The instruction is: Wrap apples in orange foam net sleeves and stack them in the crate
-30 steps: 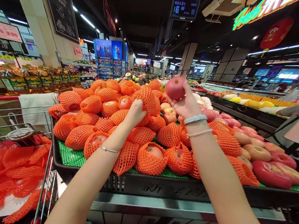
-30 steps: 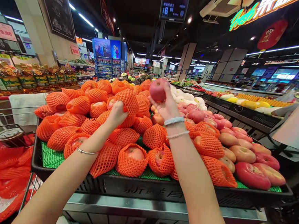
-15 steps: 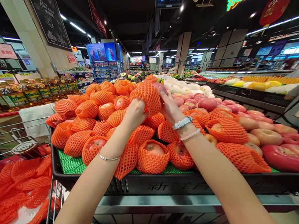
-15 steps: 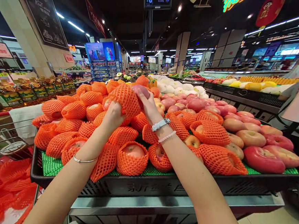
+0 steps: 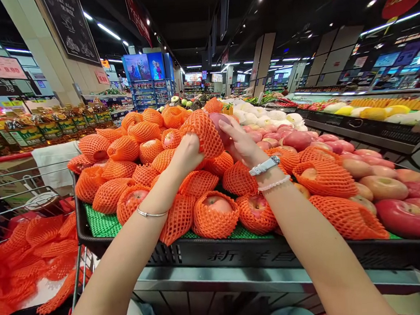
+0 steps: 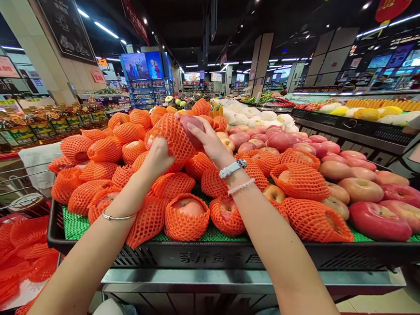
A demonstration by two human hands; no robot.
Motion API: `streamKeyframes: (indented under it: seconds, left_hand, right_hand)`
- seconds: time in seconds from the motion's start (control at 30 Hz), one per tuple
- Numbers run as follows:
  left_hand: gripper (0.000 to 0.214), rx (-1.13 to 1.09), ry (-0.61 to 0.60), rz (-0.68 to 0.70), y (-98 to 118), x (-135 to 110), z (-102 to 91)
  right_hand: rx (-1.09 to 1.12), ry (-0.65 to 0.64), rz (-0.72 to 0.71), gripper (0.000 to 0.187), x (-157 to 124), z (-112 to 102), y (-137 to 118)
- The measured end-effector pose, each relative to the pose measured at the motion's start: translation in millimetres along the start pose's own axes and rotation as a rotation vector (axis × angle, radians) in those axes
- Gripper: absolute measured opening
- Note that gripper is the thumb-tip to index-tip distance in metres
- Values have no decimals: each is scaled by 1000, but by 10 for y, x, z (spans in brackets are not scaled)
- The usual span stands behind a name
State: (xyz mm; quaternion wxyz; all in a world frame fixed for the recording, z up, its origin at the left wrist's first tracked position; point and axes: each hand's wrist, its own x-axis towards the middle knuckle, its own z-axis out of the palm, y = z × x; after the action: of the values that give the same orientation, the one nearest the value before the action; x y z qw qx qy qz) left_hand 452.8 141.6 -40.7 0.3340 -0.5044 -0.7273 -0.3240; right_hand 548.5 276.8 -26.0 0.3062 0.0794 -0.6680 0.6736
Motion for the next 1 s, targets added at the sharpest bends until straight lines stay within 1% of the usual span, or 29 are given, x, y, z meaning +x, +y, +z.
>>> streamKeyframes:
  seconds: [0.07,0.13,0.2,0.27,0.33,0.4,0.47,0.5,0.53,0.6,0.7,0.83,1.0]
  left_hand:
    - [27,26,-40,-37,26,-2,-20]
    - [25,47,-50,-54,56,0,-35]
    - [22,54,-52,-35,88,4,-44]
    - [19,68,-83,-17,122,6,-45]
    - [17,101,-109,-20,153,4,-40]
    - [17,143,-101,-37,174,1,-33]
    - [16,167,-82,-57,184,2,-28]
    - [15,173,-80,-74,187,4,-28]
    - [14,178,-87,-94,189,9,-30]
    - [13,196,-116,-128,198,21,-37]
    - [9,219,-184,-122,224,39,-50]
    - [8,233,-243,-92,272,53,-68]
    - [12,274,-253,-115,306,64,-93]
  right_hand:
    - [-62,-47,-30,65,-6,-25,-24]
    - [-170,-74,-84,65,-4,-51,-36]
    - [-273,-81,-125,66,-2,-69,-37]
    - [-328,-78,-137,67,-11,-66,-27]
    - [-371,-36,-139,72,-36,-33,-17]
    - [-454,36,-146,82,-76,25,-12]
    - [-551,100,-187,93,-121,88,-13]
    - [-587,111,-210,93,-139,113,-12]
    - [-612,108,-227,90,-154,133,-11]
    - [-650,95,-240,77,-172,151,-4]
    - [-749,94,-221,64,-182,151,-3]
    - [-852,129,-184,58,-206,170,-48]
    - [-876,161,-185,58,-256,235,-126]
